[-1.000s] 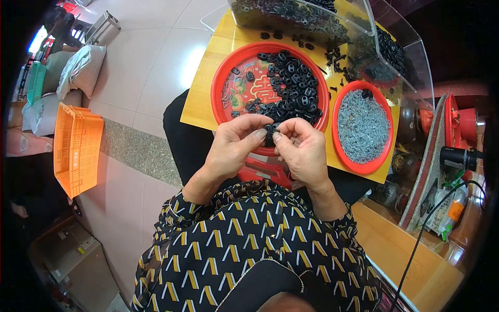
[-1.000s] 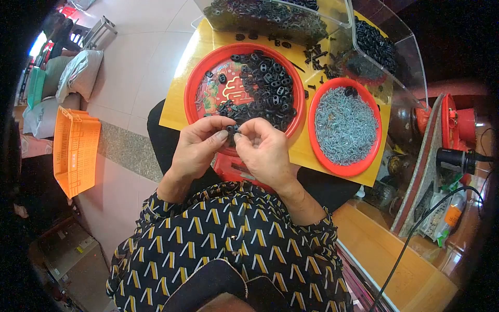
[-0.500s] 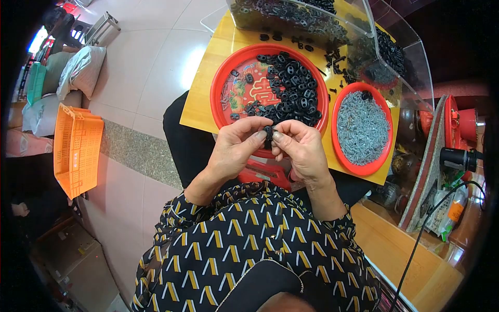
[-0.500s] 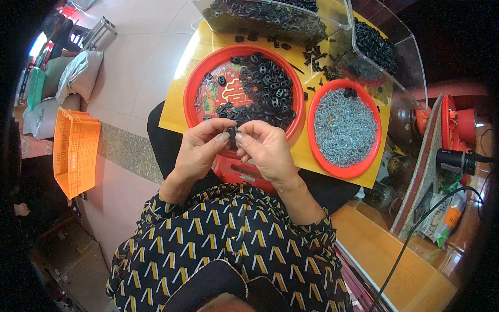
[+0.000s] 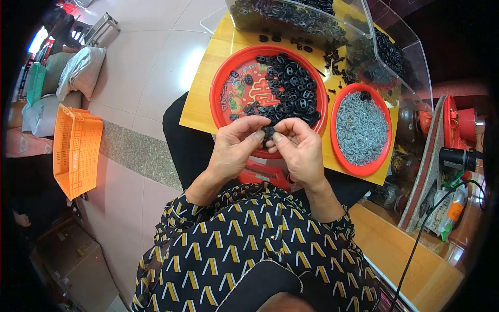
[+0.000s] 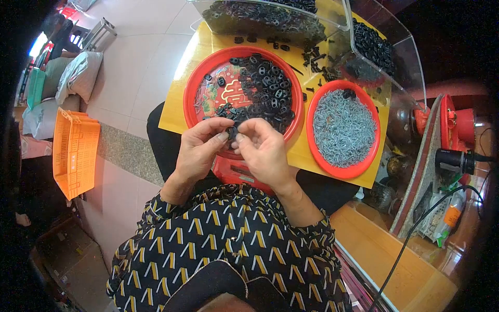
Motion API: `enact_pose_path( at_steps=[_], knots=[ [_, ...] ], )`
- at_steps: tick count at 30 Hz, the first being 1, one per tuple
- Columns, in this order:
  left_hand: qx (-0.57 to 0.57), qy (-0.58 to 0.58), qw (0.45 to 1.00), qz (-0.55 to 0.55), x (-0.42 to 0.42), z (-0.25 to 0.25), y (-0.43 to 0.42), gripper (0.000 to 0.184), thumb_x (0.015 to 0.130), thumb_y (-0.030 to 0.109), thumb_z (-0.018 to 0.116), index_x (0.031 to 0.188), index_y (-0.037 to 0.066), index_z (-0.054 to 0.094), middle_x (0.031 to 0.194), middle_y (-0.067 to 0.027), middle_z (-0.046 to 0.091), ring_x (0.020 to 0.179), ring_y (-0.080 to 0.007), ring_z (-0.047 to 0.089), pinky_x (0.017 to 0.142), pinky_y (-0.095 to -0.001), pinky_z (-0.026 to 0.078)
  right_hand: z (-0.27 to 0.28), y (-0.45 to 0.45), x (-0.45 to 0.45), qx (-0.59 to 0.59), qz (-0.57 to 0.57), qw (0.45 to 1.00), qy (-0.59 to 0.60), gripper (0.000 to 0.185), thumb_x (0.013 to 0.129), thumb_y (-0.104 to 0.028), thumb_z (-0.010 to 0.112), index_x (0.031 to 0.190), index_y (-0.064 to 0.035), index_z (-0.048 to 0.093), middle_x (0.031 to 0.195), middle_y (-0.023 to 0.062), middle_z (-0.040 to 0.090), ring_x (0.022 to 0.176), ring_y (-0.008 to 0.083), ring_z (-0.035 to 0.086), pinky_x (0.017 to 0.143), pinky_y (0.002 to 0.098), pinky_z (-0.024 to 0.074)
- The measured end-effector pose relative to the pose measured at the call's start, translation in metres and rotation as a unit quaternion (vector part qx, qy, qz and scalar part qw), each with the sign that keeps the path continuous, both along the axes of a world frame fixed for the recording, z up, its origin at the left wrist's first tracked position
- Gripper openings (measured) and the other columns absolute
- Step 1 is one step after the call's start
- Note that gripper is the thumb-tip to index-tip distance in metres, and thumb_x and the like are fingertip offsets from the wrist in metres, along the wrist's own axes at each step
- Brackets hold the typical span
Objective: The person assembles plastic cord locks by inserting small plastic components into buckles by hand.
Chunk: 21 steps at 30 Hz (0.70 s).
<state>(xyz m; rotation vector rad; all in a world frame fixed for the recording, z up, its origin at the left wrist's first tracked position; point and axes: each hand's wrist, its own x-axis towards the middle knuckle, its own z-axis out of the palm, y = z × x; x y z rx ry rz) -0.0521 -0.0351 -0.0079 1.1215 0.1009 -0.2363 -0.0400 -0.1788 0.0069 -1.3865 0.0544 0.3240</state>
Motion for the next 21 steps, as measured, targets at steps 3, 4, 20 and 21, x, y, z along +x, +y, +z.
enact_pose_path(
  at_steps=[3, 4, 20, 21],
  knots=[
    [-0.015, 0.009, 1.000, 0.006, 0.001, 0.000, -0.002, 0.021, 0.082, -0.001, 0.049, 0.103, -0.003, 0.054, 0.085, -0.0052, 0.059, 0.076, -0.0087, 0.056, 0.067, -0.0211, 0.046, -0.004, -0.001, 0.000, -0.070, 0.005, 0.992, -0.102, 0.011, 0.078, 0.004, 0.052, 0.088, 0.0022, 0.054, 0.080, 0.0067, 0.057, 0.070, 0.0105, 0.056, 0.059, 0.0217, 0.0464],
    [-0.016, 0.010, 1.000, 0.013, 0.001, -0.001, -0.002, 0.021, 0.082, -0.001, 0.049, 0.103, -0.002, 0.054, 0.084, -0.0051, 0.059, 0.075, -0.0082, 0.055, 0.066, -0.0207, 0.046, -0.005, -0.004, 0.001, -0.149, 0.018, 0.973, -0.175, 0.014, 0.076, 0.006, 0.051, 0.089, 0.0025, 0.054, 0.082, 0.0087, 0.057, 0.071, 0.0122, 0.057, 0.060, 0.0230, 0.0460],
    [-0.178, 0.089, 0.980, 0.031, 0.006, 0.002, 0.010, 0.018, 0.081, 0.000, 0.052, 0.099, -0.001, 0.055, 0.081, -0.0043, 0.057, 0.068, -0.0086, 0.053, 0.058, -0.0200, 0.043, -0.003, -0.014, 0.016, -0.310, -0.017, 0.763, -0.566, 0.028, 0.059, 0.009, 0.057, 0.086, 0.0024, 0.055, 0.084, 0.0142, 0.053, 0.073, 0.0295, 0.054, 0.062, 0.0328, 0.0460],
    [-0.164, 0.083, 0.982, 0.036, 0.005, 0.004, 0.008, 0.019, 0.081, 0.001, 0.052, 0.099, -0.001, 0.055, 0.080, -0.0040, 0.057, 0.068, -0.0085, 0.053, 0.059, -0.0198, 0.043, -0.004, -0.014, 0.014, -0.313, -0.029, 0.799, -0.513, 0.022, 0.066, 0.009, 0.057, 0.086, 0.0022, 0.055, 0.083, 0.0129, 0.053, 0.069, 0.0245, 0.055, 0.059, 0.0308, 0.0462]
  ],
)
